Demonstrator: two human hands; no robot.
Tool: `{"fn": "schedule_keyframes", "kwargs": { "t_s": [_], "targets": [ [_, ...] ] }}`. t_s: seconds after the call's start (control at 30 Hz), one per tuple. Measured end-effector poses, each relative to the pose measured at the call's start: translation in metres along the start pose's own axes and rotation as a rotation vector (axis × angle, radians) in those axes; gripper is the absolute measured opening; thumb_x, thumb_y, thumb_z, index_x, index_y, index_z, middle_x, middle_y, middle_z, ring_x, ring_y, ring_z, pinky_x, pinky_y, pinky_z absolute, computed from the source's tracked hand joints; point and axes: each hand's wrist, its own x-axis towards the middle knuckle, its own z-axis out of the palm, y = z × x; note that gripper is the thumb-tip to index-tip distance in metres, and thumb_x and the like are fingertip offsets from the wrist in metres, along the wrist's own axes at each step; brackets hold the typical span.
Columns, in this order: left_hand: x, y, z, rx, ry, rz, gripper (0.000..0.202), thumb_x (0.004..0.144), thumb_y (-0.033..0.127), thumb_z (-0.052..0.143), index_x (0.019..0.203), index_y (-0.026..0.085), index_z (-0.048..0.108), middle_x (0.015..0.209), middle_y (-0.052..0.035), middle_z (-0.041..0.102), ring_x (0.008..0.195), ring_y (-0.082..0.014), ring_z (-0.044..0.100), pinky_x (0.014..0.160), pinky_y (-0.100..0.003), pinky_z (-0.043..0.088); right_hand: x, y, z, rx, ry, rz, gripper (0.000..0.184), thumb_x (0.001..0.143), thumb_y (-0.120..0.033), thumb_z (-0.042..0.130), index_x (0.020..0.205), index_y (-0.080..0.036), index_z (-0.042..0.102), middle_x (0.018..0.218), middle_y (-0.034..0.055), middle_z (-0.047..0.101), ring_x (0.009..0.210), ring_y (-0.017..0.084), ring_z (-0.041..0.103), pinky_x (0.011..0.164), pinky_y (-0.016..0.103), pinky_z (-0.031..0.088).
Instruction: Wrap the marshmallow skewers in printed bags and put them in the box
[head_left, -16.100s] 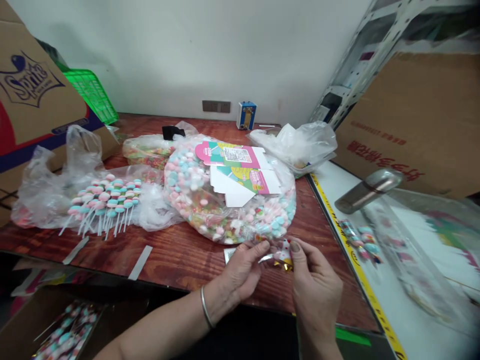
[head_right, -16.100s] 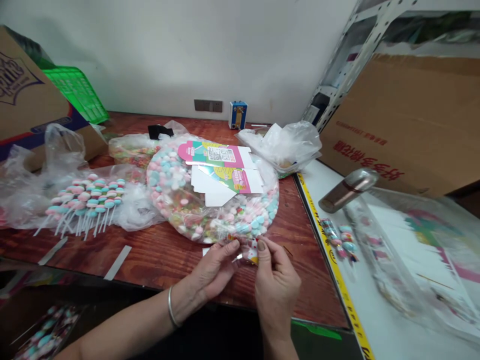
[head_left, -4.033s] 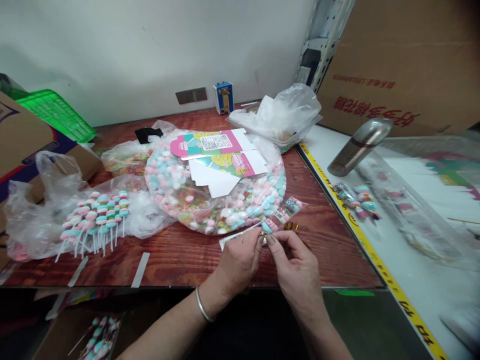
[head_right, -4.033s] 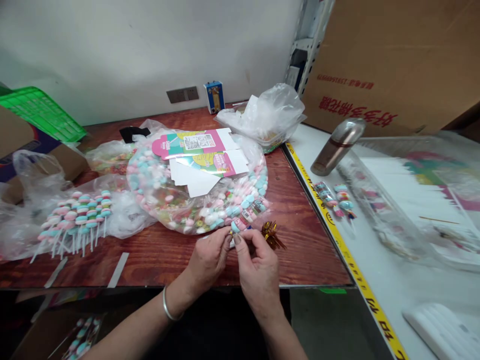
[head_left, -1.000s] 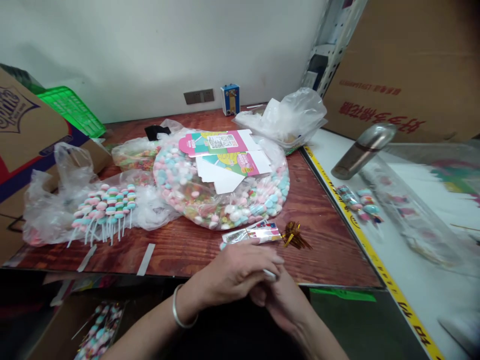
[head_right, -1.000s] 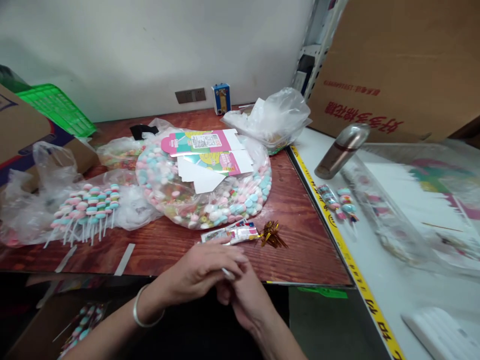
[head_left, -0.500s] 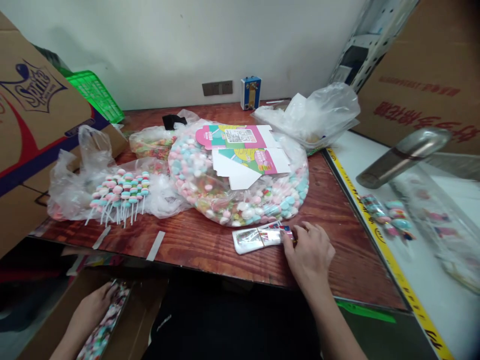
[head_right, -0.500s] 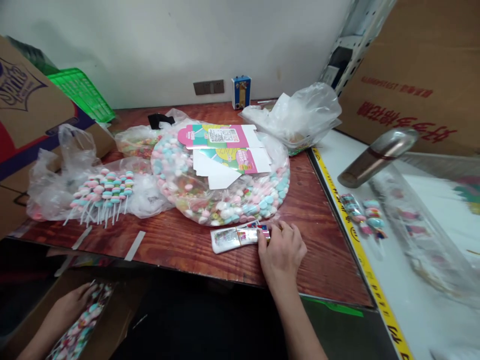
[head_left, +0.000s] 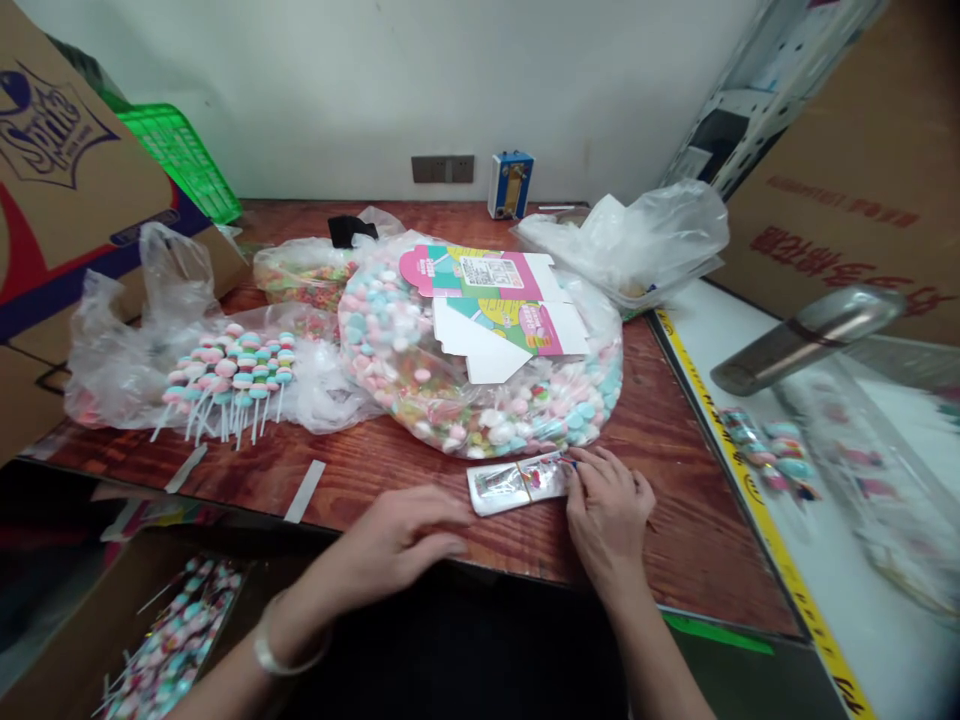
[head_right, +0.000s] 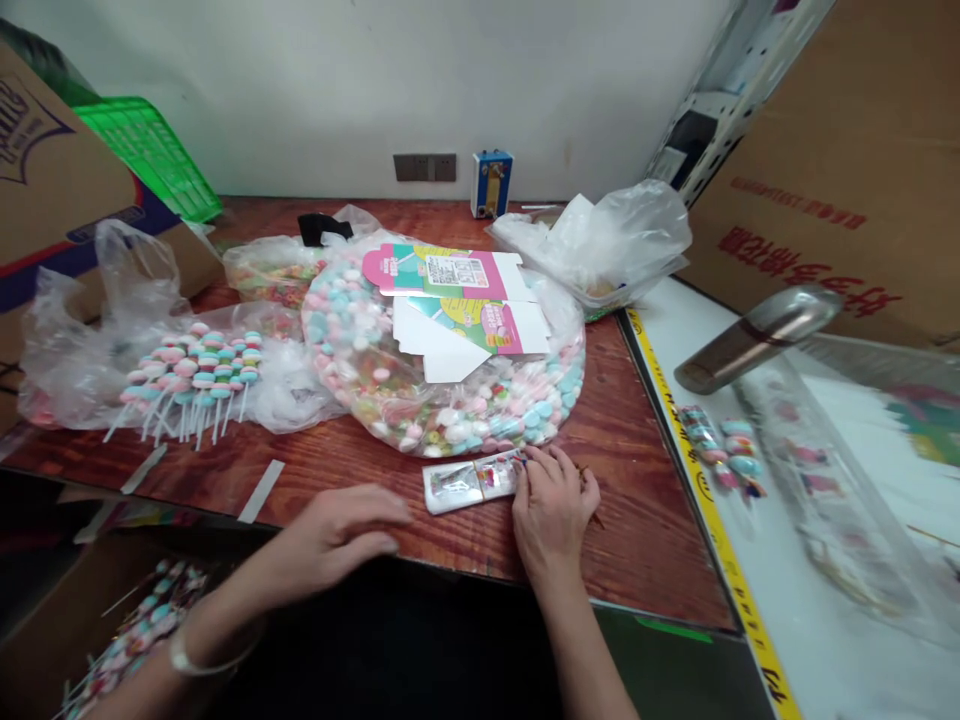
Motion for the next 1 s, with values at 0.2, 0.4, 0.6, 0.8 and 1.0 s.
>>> {"fn": "schedule_keyframes", "kwargs": {
  "t_s": [0.2,0.4,0.6,0.8,1.0],
  "targets": [
    [0.078,-0.005,0.082,0.363,0.163,0.192,0.068,0.081,0.016,0.064,0.142,0.016,0.036,0.139,-0.0171,0.050,0.127,-0.0290,0.046,0.105,-0.046,0.037,-0.004,-0.009,-0.009,-0.159,0.039,-0.156,0.027,0.088,-0.018,0.049,0.109,-0.018,0.066,0.120,0.0131,0.066,0.109,0.027,0.057,0.098,0.051,0.029],
    [0.086,-0.019,0.096,0.347,0.177,0.069,0.079,0.082,0.015,0.062,0.149,0.018,0.019,0.122,-0.0147,0.059,0.112,-0.0282,0.054,0.092,-0.044,0.046,0.003,0.001,-0.030,-0.104,0.183,-0.008,0.020,0.091,-0.021,0.051,0.102,-0.017,0.067,0.099,0.0105,0.072,0.091,0.024,0.063,0.086,0.040,0.039],
    [0.084,-0.013,0.086,0.251,0.162,0.048,0.061,0.080,0.012,0.062,0.138,0.019,0.042,0.117,-0.0126,0.062,0.108,-0.0275,0.055,0.093,-0.045,0.045,0.022,-0.009,-0.065,0.139,0.343,0.299,0.026,0.091,-0.033,0.055,0.103,-0.016,0.070,0.088,0.0092,0.072,0.076,0.021,0.064,0.071,0.031,0.044],
    [0.080,0.024,0.088,-0.706,0.208,0.001,0.064,0.061,0.037,0.084,0.118,0.022,0.061,0.116,-0.0100,0.065,0.111,-0.0280,0.056,0.100,-0.042,0.041,0.021,-0.041,-0.077,0.394,0.212,0.562,0.031,0.088,-0.043,0.057,0.098,-0.017,0.070,0.081,0.0055,0.071,0.071,0.019,0.063,0.067,0.028,0.047],
    [0.090,0.050,0.077,-1.520,0.444,-0.282,0.029,0.070,0.035,0.078,0.087,0.014,0.068,0.080,-0.0037,0.066,0.072,-0.0125,0.058,0.073,-0.027,0.048,0.009,-0.053,-0.067,0.617,0.069,0.452,0.028,0.085,-0.039,0.063,0.102,-0.019,0.068,0.094,0.0070,0.072,0.081,0.020,0.066,0.076,0.031,0.051]
  ]
}}
